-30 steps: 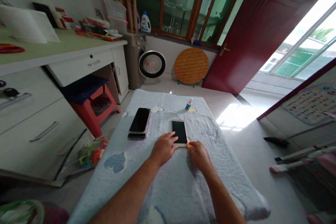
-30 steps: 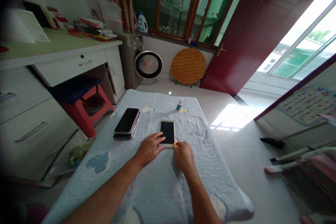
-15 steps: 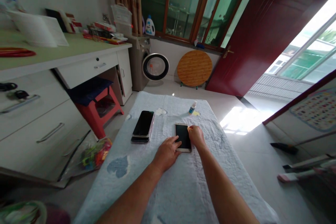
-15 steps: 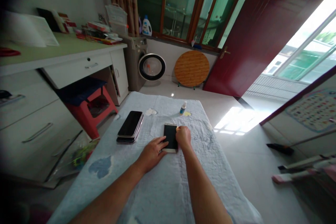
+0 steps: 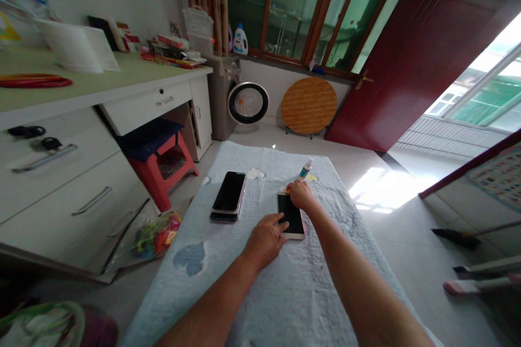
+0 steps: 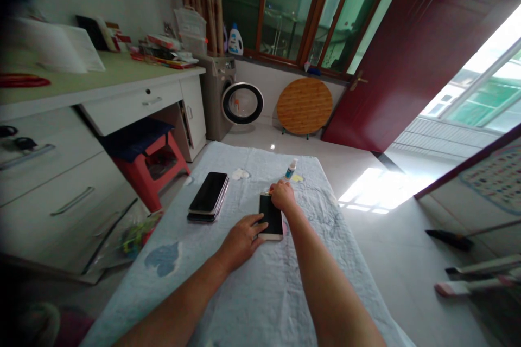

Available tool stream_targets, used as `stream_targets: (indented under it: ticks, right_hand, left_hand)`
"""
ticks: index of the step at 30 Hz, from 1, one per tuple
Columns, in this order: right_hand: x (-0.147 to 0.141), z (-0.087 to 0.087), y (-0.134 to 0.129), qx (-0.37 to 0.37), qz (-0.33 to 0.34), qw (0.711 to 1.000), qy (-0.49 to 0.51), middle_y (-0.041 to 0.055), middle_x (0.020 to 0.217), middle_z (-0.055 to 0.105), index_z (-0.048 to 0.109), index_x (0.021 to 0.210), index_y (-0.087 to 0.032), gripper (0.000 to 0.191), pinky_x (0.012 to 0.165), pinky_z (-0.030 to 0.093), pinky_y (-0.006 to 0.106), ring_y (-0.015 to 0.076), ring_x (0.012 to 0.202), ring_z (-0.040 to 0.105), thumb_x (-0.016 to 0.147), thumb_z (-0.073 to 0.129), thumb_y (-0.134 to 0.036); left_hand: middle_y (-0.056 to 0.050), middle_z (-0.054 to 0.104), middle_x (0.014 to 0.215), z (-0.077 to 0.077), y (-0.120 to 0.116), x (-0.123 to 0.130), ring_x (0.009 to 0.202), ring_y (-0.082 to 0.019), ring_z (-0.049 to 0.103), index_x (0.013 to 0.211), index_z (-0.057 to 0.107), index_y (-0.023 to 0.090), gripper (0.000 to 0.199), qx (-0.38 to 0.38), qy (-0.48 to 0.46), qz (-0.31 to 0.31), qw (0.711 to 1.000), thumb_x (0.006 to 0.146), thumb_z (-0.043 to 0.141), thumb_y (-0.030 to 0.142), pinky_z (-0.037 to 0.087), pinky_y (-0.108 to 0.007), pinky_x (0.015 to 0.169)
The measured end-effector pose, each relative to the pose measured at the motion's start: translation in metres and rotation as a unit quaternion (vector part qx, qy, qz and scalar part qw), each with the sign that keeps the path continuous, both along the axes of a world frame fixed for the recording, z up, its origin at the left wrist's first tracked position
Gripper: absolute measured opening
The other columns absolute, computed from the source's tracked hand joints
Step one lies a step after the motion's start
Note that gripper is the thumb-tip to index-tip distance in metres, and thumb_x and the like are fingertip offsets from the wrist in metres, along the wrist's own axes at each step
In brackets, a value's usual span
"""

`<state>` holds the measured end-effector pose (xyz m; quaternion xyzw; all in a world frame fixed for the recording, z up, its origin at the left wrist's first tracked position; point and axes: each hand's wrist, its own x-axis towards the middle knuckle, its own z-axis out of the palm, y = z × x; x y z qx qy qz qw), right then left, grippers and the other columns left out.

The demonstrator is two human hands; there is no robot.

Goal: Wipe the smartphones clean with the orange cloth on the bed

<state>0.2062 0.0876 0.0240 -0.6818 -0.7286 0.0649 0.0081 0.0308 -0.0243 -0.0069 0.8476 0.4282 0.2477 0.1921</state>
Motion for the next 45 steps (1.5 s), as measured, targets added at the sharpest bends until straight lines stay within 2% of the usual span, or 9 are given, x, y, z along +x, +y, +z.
stream_targets:
  ticks: [4, 11, 19, 25, 29, 34, 38, 42, 45]
  right_hand:
    - [-0.013, 0.0, 0.006, -0.004, 0.061, 0.998, -0.002, 0.0126, 0.105, 0.063, 0.071, 0.107, -0.018, 0.032, 0.091, 0.035, 0.031, 0.0203, 0.097, 0.056, 0.091, 0.044, -0.015]
    - [-0.025, 0.004, -0.002, 0.009, 0.145, 0.989, 0.011, 0.0108, 0.107, 0.06, 0.071, 0.109, -0.02, 0.033, 0.091, 0.035, 0.028, 0.0188, 0.098, 0.053, 0.094, 0.041, -0.015]
    - [-0.028, 0.01, -0.038, 0.019, 0.202, 0.979, 0.023, 0.0082, 0.103, 0.058, 0.072, 0.1, -0.02, 0.025, 0.087, 0.036, 0.028, 0.0187, 0.092, 0.048, 0.093, 0.048, -0.019]
    - [-0.026, 0.007, -0.067, 0.015, 0.235, 0.971, 0.044, 0.0074, 0.1, 0.057, 0.072, 0.098, -0.02, 0.018, 0.087, 0.035, 0.028, 0.0188, 0.096, 0.046, 0.09, 0.057, -0.026]
    - [-0.025, 0.008, -0.068, 0.012, 0.238, 0.97, 0.043, 0.0068, 0.099, 0.057, 0.073, 0.096, -0.021, 0.018, 0.086, 0.035, 0.029, 0.0187, 0.094, 0.046, 0.09, 0.057, -0.026]
    - [-0.029, 0.01, -0.045, 0.031, 0.164, 0.986, 0.025, 0.0078, 0.105, 0.059, 0.073, 0.101, -0.024, 0.025, 0.085, 0.036, 0.028, 0.0197, 0.095, 0.048, 0.093, 0.05, -0.023]
    - [-0.031, 0.011, -0.033, 0.027, 0.145, 0.989, 0.011, 0.0094, 0.104, 0.06, 0.073, 0.105, -0.022, 0.029, 0.086, 0.036, 0.028, 0.0187, 0.094, 0.05, 0.094, 0.046, -0.018]
    - [-0.028, 0.009, -0.044, 0.025, 0.163, 0.986, 0.033, 0.009, 0.102, 0.06, 0.073, 0.102, -0.02, 0.028, 0.087, 0.035, 0.028, 0.0176, 0.093, 0.051, 0.094, 0.046, -0.018]
    - [-0.027, 0.008, -0.062, 0.025, 0.189, 0.98, 0.06, 0.008, 0.099, 0.058, 0.073, 0.097, -0.019, 0.023, 0.086, 0.035, 0.027, 0.0175, 0.093, 0.05, 0.093, 0.05, -0.02]
  left_hand:
    - [-0.011, 0.059, 0.132, -0.005, 0.0, 0.0, 0.12, -0.027, 0.054, 0.116, 0.067, 0.021, 0.037, 0.026, -0.008, -0.001, 1.0, 0.08, 0.072, 0.02, 0.044, -0.046, 0.104]
    - [-0.006, 0.06, 0.13, 0.003, -0.003, -0.002, 0.112, -0.028, 0.052, 0.116, 0.066, 0.028, 0.039, 0.044, 0.015, 0.016, 0.999, 0.078, 0.075, 0.028, 0.04, -0.048, 0.099]
    - [-0.004, 0.064, 0.12, 0.008, -0.006, -0.002, 0.112, -0.029, 0.05, 0.113, 0.067, 0.031, 0.035, 0.054, 0.025, 0.04, 0.997, 0.079, 0.073, 0.034, 0.023, -0.058, 0.108]
    - [-0.003, 0.065, 0.113, 0.014, -0.009, -0.002, 0.108, -0.027, 0.052, 0.104, 0.069, 0.029, 0.024, 0.068, 0.026, 0.035, 0.997, 0.08, 0.072, 0.03, 0.03, -0.052, 0.105]
    - [-0.004, 0.067, 0.109, 0.018, -0.01, -0.003, 0.105, -0.027, 0.053, 0.101, 0.07, 0.028, 0.021, 0.077, 0.033, 0.029, 0.996, 0.08, 0.072, 0.031, 0.035, -0.05, 0.1]
    - [-0.004, 0.07, 0.107, 0.018, -0.01, -0.003, 0.103, -0.028, 0.054, 0.105, 0.07, 0.027, 0.024, 0.072, 0.028, 0.031, 0.997, 0.082, 0.071, 0.035, 0.033, -0.052, 0.101]
    - [-0.004, 0.07, 0.111, 0.016, -0.01, -0.003, 0.105, -0.027, 0.055, 0.105, 0.07, 0.027, 0.024, 0.074, 0.021, 0.039, 0.996, 0.084, 0.068, 0.039, 0.028, -0.054, 0.104]
    - [-0.004, 0.07, 0.102, 0.015, -0.01, -0.001, 0.101, -0.027, 0.055, 0.105, 0.066, 0.025, 0.027, 0.071, 0.021, 0.053, 0.996, 0.083, 0.068, 0.041, 0.028, -0.053, 0.105]
    - [-0.006, 0.066, 0.106, 0.014, -0.011, 0.0, 0.103, -0.028, 0.055, 0.111, 0.059, 0.023, 0.037, 0.078, 0.009, 0.081, 0.994, 0.082, 0.069, 0.043, 0.029, -0.053, 0.105]
